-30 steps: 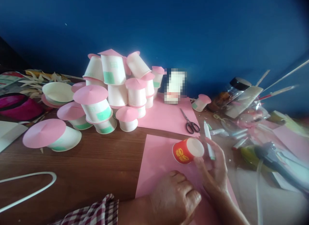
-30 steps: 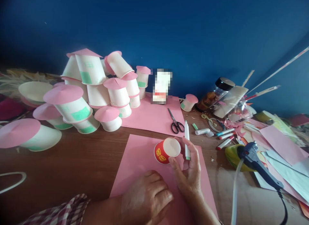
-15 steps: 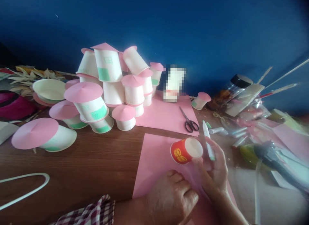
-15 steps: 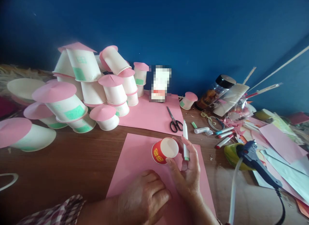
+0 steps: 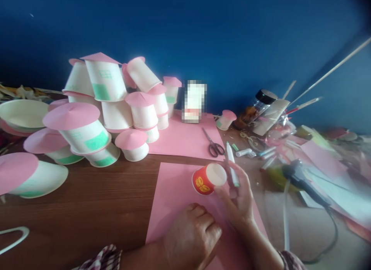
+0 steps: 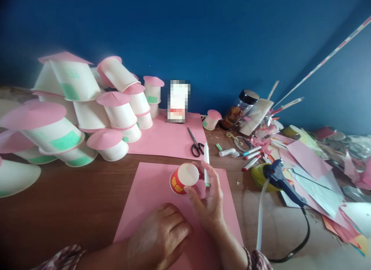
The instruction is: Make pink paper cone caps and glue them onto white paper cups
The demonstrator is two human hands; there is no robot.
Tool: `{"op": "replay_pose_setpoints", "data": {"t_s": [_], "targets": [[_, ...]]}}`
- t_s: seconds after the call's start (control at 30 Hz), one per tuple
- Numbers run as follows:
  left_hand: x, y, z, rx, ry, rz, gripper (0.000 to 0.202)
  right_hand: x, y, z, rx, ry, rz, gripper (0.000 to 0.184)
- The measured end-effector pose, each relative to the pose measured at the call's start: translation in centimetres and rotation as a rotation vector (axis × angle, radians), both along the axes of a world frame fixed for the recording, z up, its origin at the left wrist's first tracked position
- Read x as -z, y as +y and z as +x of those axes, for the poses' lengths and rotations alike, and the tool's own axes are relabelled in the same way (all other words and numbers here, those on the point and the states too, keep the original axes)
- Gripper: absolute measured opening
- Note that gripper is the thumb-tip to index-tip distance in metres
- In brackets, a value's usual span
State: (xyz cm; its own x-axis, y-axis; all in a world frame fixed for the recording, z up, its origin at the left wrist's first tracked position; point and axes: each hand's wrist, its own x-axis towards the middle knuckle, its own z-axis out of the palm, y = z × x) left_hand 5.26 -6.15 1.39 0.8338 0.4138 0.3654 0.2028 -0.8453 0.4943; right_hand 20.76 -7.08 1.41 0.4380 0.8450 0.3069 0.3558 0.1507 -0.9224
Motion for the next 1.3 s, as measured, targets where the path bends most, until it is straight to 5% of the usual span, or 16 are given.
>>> {"op": "replay_pose_setpoints", "data": {"t_s": [0.9,1.3], "targets": [[-0.2,0.3,-0.2,0.061,0.094,0.030,0.018,0.2,0.2,0.6,-0.006,-0.066,0.043,0.063],[0.8,0.0,-0.1,0.044,0.075,0.051,0.016,0.8,0.2,0.7,-0.002,-0.090,0.066,0.067]]}}
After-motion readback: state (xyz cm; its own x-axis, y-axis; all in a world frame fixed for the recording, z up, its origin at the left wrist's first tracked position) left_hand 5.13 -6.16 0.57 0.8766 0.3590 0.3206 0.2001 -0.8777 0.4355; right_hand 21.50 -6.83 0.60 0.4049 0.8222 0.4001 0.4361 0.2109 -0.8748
